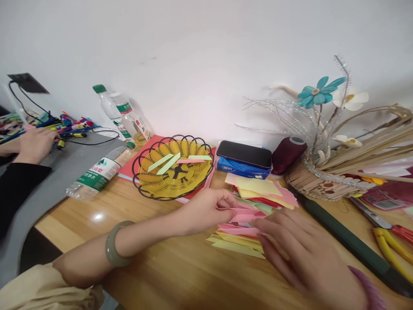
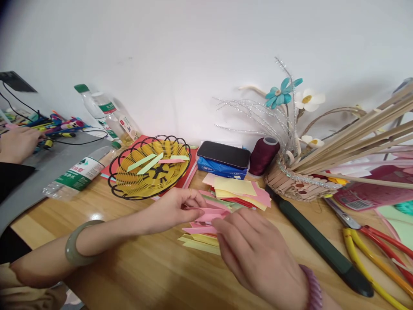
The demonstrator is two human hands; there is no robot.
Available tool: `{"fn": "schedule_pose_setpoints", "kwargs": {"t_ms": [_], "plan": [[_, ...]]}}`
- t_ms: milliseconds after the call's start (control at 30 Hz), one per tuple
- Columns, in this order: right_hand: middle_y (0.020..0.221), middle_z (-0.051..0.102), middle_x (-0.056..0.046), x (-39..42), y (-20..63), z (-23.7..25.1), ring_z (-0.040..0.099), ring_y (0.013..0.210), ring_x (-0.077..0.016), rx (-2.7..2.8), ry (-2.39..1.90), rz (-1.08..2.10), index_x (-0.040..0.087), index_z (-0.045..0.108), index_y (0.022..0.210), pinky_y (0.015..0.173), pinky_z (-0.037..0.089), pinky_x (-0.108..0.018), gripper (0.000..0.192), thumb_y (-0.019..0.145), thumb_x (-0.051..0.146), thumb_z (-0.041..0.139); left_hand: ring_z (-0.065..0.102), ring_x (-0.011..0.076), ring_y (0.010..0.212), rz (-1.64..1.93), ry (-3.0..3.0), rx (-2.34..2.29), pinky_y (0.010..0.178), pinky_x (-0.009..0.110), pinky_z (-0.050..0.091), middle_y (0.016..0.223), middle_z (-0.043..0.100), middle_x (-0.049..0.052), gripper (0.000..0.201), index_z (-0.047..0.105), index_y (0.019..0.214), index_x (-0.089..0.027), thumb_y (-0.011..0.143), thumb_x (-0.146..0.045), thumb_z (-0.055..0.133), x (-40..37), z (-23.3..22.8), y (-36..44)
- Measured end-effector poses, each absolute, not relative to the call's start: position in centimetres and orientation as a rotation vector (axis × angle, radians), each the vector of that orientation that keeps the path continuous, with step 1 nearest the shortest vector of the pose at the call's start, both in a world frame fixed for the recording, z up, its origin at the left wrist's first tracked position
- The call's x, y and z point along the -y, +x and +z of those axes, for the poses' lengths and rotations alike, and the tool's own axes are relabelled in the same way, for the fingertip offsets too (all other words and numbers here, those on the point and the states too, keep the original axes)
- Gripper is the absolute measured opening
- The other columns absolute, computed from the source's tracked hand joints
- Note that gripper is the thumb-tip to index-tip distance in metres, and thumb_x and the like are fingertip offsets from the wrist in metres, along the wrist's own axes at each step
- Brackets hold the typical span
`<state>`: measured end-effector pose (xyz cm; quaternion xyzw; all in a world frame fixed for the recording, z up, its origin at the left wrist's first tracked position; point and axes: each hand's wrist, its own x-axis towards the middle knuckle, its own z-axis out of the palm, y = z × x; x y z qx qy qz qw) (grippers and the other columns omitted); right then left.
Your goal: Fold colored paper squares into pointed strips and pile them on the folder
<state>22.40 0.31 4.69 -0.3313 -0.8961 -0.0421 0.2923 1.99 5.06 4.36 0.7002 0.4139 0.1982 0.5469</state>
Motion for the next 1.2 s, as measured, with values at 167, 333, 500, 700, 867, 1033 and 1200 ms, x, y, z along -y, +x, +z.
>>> {"fn": "schedule_pose_setpoints", "kwargs": {"t_ms": [167,333,500,700,867,1033,1200], "plan": [[0.069,0.057,-0.004,-0.2,22.6,3.7,0.046,0.061,-0.0158,2.497,-0.814,-0.262,0.014,0.054,0.103,0.055,0.036,-0.030,0.025,0.092,0.013,0.032,0.055,0.0073,0.059,0.374,1.493,-0.807,0.055,0.016,0.040,0.070,0.064,-0.002,0.018,0.068,0.084,-0.013,0.078,-0.011,0.050,-4.9,5.0,1.9],[0.068,0.055,-0.004,-0.5,22.3,3.4,0.046,0.061,-0.0161,2.493,-0.872,-0.233,0.014,0.057,0.090,0.054,0.035,-0.029,0.024,0.091,0.013,0.032,0.060,0.0136,0.085,0.381,1.646,-0.741,0.073,0.021,0.045,0.094,0.068,0.001,0.022,0.068,0.097,-0.016,0.084,-0.018,0.051,-4.1,5.8,2.0],[0.074,0.058,-0.006,-0.4,21.7,3.3,0.053,0.066,-0.0179,2.480,-1.002,-0.023,0.015,0.054,0.088,0.055,0.043,-0.030,0.017,0.090,0.022,0.039,0.059,0.0162,0.091,0.406,1.856,-0.776,0.082,0.025,0.044,0.095,0.068,0.001,0.022,0.069,0.093,-0.019,0.087,-0.020,0.048,-3.2,5.8,1.8],[0.079,0.062,-0.009,1.0,20.8,2.4,0.059,0.068,-0.0209,2.529,-1.034,-0.053,0.010,0.049,0.111,0.055,0.050,-0.034,0.044,0.092,0.045,0.030,0.059,0.0143,0.083,0.412,1.496,-0.735,0.075,0.023,0.044,0.090,0.066,0.001,0.020,0.064,0.092,-0.018,0.087,-0.022,0.045,-2.1,3.4,1.7],[0.085,0.060,-0.008,1.8,20.6,0.9,0.059,0.072,-0.0202,2.496,-1.219,0.069,0.017,0.052,0.110,0.058,0.051,-0.033,0.033,0.092,0.037,0.033,0.057,0.0095,0.062,0.499,1.111,-0.750,0.061,0.021,0.045,0.071,0.059,-0.001,0.008,0.053,0.084,-0.015,0.079,-0.022,0.053,-1.4,2.1,2.1],[0.085,0.057,-0.004,2.3,20.9,1.7,0.059,0.075,-0.0161,2.491,-1.275,0.405,0.022,0.057,0.084,0.062,0.049,-0.029,0.024,0.092,0.028,0.035,0.058,0.0101,0.061,0.450,1.031,-0.782,0.060,0.022,0.046,0.068,0.060,0.000,0.014,0.053,0.076,-0.014,0.074,-0.027,0.058,-1.2,2.0,1.9],[0.077,0.060,-0.002,1.9,21.8,3.1,0.059,0.065,-0.0128,2.444,-1.264,0.432,0.021,0.057,0.081,0.059,0.048,-0.024,0.028,0.093,0.026,0.033,0.060,0.0128,0.074,0.527,1.410,-0.896,0.069,0.024,0.048,0.086,0.065,0.004,0.019,0.062,0.093,-0.014,0.077,-0.017,0.053,-1.7,3.0,1.1]]}}
